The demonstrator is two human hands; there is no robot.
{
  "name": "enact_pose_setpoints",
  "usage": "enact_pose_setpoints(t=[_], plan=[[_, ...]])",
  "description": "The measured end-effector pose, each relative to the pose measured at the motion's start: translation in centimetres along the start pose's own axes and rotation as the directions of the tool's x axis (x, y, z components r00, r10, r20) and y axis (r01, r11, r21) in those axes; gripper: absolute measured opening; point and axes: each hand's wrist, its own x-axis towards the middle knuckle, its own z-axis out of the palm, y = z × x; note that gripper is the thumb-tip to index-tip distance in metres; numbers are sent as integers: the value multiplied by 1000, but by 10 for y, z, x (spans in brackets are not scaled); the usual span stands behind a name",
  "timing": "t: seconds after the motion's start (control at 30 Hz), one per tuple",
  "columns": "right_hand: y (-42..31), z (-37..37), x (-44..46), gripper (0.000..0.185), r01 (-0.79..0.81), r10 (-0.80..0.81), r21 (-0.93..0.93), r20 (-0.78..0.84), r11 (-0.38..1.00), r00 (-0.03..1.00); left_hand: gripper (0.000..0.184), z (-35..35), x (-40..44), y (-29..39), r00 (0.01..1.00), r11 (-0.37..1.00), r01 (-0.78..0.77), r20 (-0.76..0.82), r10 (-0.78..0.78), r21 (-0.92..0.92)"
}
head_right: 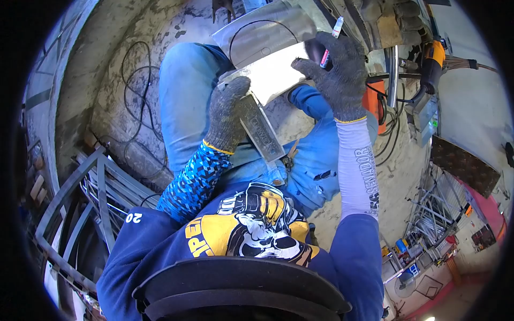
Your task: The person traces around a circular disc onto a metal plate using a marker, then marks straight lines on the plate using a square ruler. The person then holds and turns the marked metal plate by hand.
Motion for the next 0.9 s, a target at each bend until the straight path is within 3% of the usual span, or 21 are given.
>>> enact_pose_setpoints(t=[0.1,0.2,0.3,0.37,0.43,0.57,0.63,0.7,0.77,0.9], plan=[[-1,-3,0,60,-42,43,-2,10,999,999,23,-7,2,-1,995,996,54,77,-59,65],[10,-4,2,62,29,-30,-32,-21,999,999,34,-5,3,-2,991,991,69,108,-82,113],[11,-8,5,63,24,-24,-31,5,999,1000,34,-1,0,-6,995,997,65,79,-68,47],[12,-7,4,63,-16,16,-13,11,1000,1000,29,0,1,-13,998,992,63,38,-59,-107],[16,-1,2,63,-46,49,83,-40,995,998,28,-6,5,-19,996,993,73,52,-69,-92],[23,-1,2,63,-8,10,24,-59,1000,998,28,8,-9,-5,998,994,58,-7,-59,-94],[27,-4,-1,63,-16,26,142,-64,990,998,28,4,-8,-15,999,995,32,1,-32,-98],[34,-3,-1,63,6,2,110,-78,994,997,29,0,-9,-17,1000,994,-4,2,4,-108],[37,-1,2,63,39,-31,81,-93,996,995,30,-4,-12,-14,980,981,192,47,-191,-4],[36,-3,4,63,23,-17,65,-88,998,996,32,-1,-12,-13,976,984,166,133,-174,68]])
